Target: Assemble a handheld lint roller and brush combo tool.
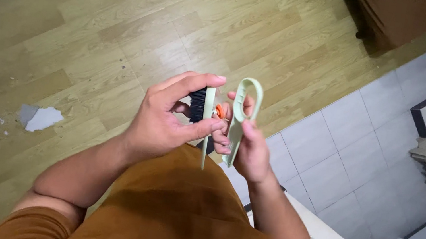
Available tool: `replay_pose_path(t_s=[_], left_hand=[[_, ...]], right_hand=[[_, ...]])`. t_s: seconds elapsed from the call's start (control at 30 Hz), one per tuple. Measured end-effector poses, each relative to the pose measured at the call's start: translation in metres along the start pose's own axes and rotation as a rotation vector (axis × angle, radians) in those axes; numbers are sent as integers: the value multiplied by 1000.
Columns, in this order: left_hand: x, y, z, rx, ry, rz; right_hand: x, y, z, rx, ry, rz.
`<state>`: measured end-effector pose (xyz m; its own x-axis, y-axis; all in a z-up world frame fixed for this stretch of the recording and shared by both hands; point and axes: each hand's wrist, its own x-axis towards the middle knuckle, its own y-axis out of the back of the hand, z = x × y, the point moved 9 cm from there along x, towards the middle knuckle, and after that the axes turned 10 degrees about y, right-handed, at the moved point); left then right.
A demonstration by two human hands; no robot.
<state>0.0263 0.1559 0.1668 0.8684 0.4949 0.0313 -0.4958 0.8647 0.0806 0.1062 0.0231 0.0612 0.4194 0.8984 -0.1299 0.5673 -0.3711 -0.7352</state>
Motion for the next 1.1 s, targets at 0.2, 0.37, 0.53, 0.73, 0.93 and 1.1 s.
replay_pose_path(t_s=[0.2,0.37,0.53,0.73,0.93,1.1], left_hand=[[-2,-3,11,116,-53,-58],[-3,-9,14,167,-83,-97],[-2,-8,11,155,-72,-112],[-4,-7,-12,49,-178,-200],[-5,-18,-60,-652,-49,-443],[-10,-28,-93,-890,93,-537]], right_hand=[[-5,-28,-11,-456,100,10],[-6,-54,-25,-621,137,-64],[-6,-68,-29,-710,144,-94],[-24,-73,-42,-1019,347,-83],[-32,-81,-53,-1462,553,-8],[-39,-89,-67,-1354,717,-35]])
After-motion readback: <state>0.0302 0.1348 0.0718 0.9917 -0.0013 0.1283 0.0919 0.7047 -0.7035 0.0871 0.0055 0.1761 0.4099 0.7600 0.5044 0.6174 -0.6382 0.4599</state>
